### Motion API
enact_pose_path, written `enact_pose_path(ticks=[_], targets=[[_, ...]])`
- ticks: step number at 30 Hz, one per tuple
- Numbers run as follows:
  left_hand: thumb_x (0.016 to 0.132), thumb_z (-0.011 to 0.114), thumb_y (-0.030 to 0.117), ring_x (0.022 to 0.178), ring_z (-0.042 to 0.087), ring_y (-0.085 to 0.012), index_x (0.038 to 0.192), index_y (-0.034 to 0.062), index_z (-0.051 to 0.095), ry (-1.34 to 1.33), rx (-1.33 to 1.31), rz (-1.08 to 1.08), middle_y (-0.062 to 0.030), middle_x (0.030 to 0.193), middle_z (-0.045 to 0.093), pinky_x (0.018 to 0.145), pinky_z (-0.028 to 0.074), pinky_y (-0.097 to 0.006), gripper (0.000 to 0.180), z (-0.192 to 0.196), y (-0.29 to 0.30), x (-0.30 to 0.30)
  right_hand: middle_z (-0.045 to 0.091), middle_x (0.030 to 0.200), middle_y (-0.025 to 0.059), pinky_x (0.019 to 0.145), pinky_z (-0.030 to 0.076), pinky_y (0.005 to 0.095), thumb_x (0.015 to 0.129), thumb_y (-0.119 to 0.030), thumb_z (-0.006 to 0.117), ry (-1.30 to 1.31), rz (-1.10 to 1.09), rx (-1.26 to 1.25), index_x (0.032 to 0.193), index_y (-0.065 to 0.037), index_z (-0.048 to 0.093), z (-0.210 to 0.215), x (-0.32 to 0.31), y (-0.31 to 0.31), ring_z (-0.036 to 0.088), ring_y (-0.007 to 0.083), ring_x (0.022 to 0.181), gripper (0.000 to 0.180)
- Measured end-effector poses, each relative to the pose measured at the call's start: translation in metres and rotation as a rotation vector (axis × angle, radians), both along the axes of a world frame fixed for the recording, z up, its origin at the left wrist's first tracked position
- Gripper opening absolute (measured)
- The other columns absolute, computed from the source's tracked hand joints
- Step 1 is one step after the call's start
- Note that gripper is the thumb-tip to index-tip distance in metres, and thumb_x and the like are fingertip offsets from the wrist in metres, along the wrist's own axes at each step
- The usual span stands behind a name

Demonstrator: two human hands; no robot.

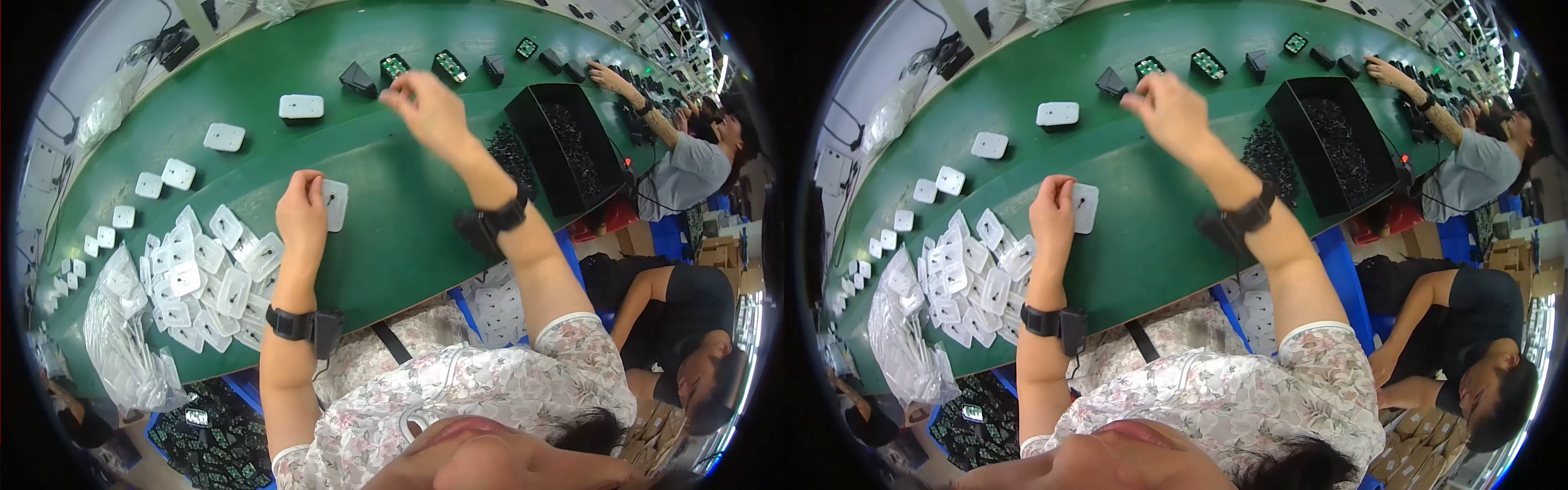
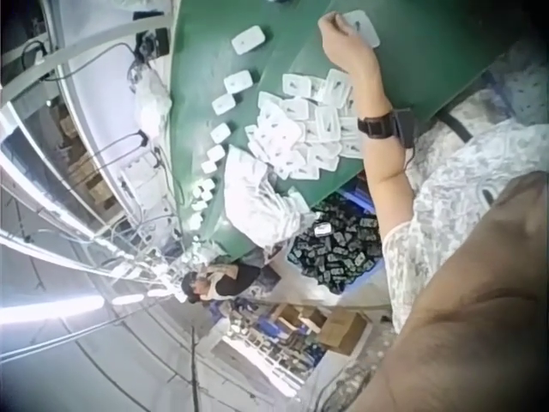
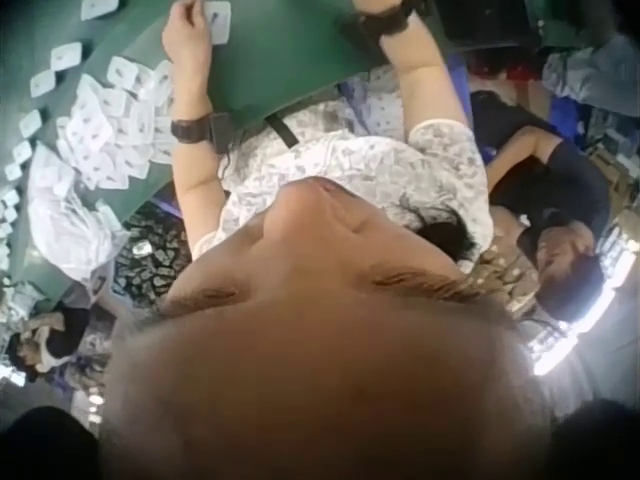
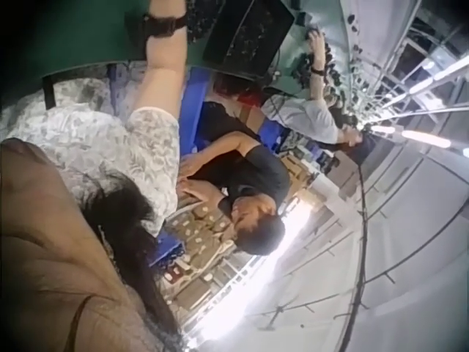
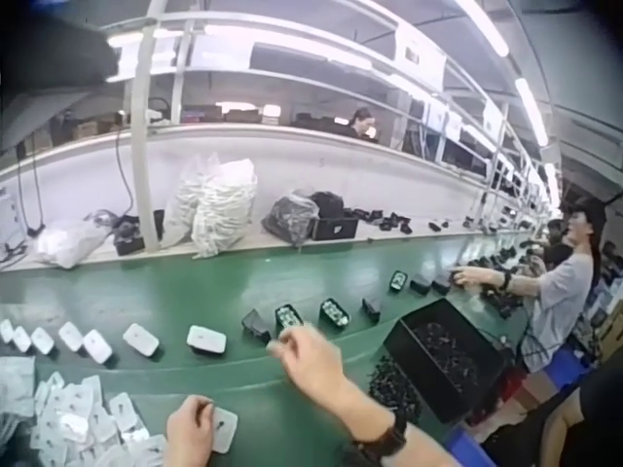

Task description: The person picks up a white plastic cover, inserts a small black component into it, and then presses the cover onto a black electronic housing. They repeat this process several times, placing each completed assembly aside on the workbench.

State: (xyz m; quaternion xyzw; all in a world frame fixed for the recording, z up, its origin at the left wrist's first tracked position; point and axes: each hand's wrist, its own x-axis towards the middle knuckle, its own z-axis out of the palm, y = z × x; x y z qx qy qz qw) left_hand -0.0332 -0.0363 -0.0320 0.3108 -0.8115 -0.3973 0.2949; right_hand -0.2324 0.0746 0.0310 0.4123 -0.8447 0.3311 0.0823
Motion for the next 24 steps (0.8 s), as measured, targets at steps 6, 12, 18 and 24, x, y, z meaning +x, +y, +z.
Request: enact_pose_path(ticks=[6, 12, 18, 24], targets=[[0.088, 0.055, 0.015, 0.086, 0.057, -0.0304, 0.096, 0.0063, 0.061, -0.087, -0.309, -0.127, -0.0126, 0.094, 0.055, 0.07, 0.048, -0.041, 0.013, 0.01, 0.011, 0.003, 0.055, 0.113, 0.0128, 0.08, 0.048, 0.0436, 0.079, -0.05, 0.062, 0.298, -0.138, 0.181, 0.112, -0.012, 0.058, -0.033, -0.057, -0.062, 0.053, 0.0314, 0.103, 0.05], [0.074, 0.071, 0.027, 0.089, 0.053, -0.0277, 0.108, 0.0031, 0.056, -0.286, -0.569, -0.153, -0.0108, 0.097, 0.052, 0.072, 0.048, -0.038, 0.044, 0.019, 0.029, 0.011, 0.053, 0.114, 0.0119, 0.085, 0.047, 0.044, 0.074, -0.048, 0.067, 0.544, 0.04, 0.379, 0.123, -0.023, 0.053, -0.022, -0.03, -0.096, 0.052, 0.0282, 0.107, 0.057], [0.069, 0.074, 0.027, 0.095, 0.05, -0.026, 0.118, 0.0045, 0.053, -0.487, -0.645, -0.178, -0.01, 0.102, 0.051, 0.074, 0.044, -0.036, 0.058, 0.026, 0.039, 0.014, 0.053, 0.107, 0.0128, 0.085, 0.048, 0.0399, 0.079, -0.032, 0.066, 0.197, 0.135, 0.507, 0.109, -0.023, 0.063, -0.042, -0.039, -0.107, 0.054, 0.0304, 0.102, 0.031], [0.072, 0.069, 0.012, 0.103, 0.049, -0.0278, 0.121, 0.0051, 0.051, -0.361, -0.691, -0.244, -0.0093, 0.111, 0.052, 0.083, 0.041, -0.039, 0.052, 0.016, 0.035, 0.035, 0.052, 0.109, 0.0144, 0.08, 0.05, 0.0373, 0.086, -0.028, 0.058, 0.011, 0.143, 0.217, 0.113, -0.021, 0.062, -0.015, 0.009, -0.05, 0.059, 0.0322, 0.09, 0.028]])
